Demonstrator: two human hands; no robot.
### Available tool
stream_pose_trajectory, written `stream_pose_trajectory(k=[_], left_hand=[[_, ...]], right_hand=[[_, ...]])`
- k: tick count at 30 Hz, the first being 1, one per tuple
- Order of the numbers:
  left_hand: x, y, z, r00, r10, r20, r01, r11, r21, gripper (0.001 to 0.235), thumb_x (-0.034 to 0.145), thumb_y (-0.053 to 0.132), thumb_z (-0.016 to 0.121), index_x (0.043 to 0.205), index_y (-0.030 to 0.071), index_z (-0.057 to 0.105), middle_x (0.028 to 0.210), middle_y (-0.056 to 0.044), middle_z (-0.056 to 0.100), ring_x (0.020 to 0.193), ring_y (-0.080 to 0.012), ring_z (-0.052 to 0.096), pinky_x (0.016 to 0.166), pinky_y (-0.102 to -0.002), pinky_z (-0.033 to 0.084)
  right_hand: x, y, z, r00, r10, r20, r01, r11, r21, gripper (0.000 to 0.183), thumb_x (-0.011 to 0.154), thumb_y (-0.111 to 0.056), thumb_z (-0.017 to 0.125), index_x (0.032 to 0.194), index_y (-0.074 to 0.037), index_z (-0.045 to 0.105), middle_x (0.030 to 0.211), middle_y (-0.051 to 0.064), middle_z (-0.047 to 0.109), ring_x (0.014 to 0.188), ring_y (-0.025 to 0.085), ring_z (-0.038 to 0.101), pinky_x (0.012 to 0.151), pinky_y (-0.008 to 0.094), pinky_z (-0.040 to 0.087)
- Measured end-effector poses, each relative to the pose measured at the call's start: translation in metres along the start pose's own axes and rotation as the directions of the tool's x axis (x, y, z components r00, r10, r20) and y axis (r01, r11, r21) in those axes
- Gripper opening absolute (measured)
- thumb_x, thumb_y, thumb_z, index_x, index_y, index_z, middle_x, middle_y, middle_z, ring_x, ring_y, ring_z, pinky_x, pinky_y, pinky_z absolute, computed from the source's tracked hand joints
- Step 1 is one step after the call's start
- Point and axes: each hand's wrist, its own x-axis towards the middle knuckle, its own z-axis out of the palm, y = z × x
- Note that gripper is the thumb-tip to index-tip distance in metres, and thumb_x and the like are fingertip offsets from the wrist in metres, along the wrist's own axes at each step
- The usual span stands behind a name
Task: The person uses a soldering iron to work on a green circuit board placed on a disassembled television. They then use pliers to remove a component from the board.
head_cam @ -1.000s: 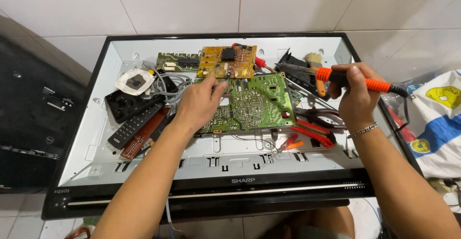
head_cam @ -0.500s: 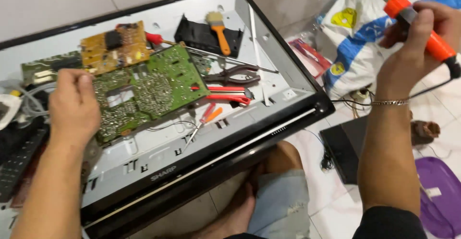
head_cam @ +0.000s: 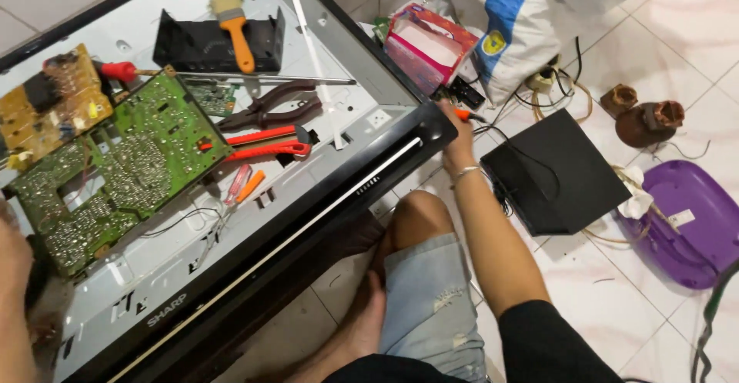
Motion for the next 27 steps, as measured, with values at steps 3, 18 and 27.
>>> stream_pose_trajectory(k=[3, 18, 27], left_hand=[[-0.085, 0.249, -0.099, 0.998, -0.037, -0.055, 0.024, 0.976, -0.215, 0.024, 0.101, -0.022, 0.053, 0.111, -0.003, 0.042, 0.100, -0.015, 0.038, 0.081, -0.0283, 0.035, 0.079, -0.041, 0.027], [0.026, 0.076, -0.149, 0.888, -0.422, -0.179, 0.196, 0.703, -0.684, 0.008, 0.115, 0.004, 0.046, 0.118, -0.001, 0.051, 0.086, -0.009, 0.052, 0.062, -0.0180, 0.042, 0.054, -0.037, 0.030], [0.029, 0.078, -0.140, 0.894, -0.435, -0.107, 0.206, 0.612, -0.764, 0.014, 0.099, 0.013, 0.053, 0.110, 0.008, 0.060, 0.086, -0.022, 0.068, 0.088, -0.0458, 0.066, 0.082, -0.053, 0.048]], right_hand=[[-0.004, 0.007, -0.017, 0.995, -0.029, -0.091, 0.029, 1.000, 0.002, 0.017, 0.090, -0.025, 0.076, 0.092, -0.009, 0.079, 0.086, 0.007, 0.076, 0.079, 0.014, 0.070, 0.078, 0.025, 0.056], [0.031, -0.007, 0.005, 0.974, -0.198, -0.111, 0.204, 0.978, 0.043, 0.009, 0.089, -0.018, 0.075, 0.095, -0.012, 0.077, 0.075, 0.009, 0.070, 0.067, 0.018, 0.067, 0.066, 0.027, 0.052], [0.021, -0.044, -0.004, 0.920, -0.317, -0.229, 0.332, 0.942, 0.034, 0.008, 0.089, -0.014, 0.075, 0.096, -0.013, 0.076, 0.067, 0.010, 0.066, 0.060, 0.021, 0.065, 0.058, 0.028, 0.049]])
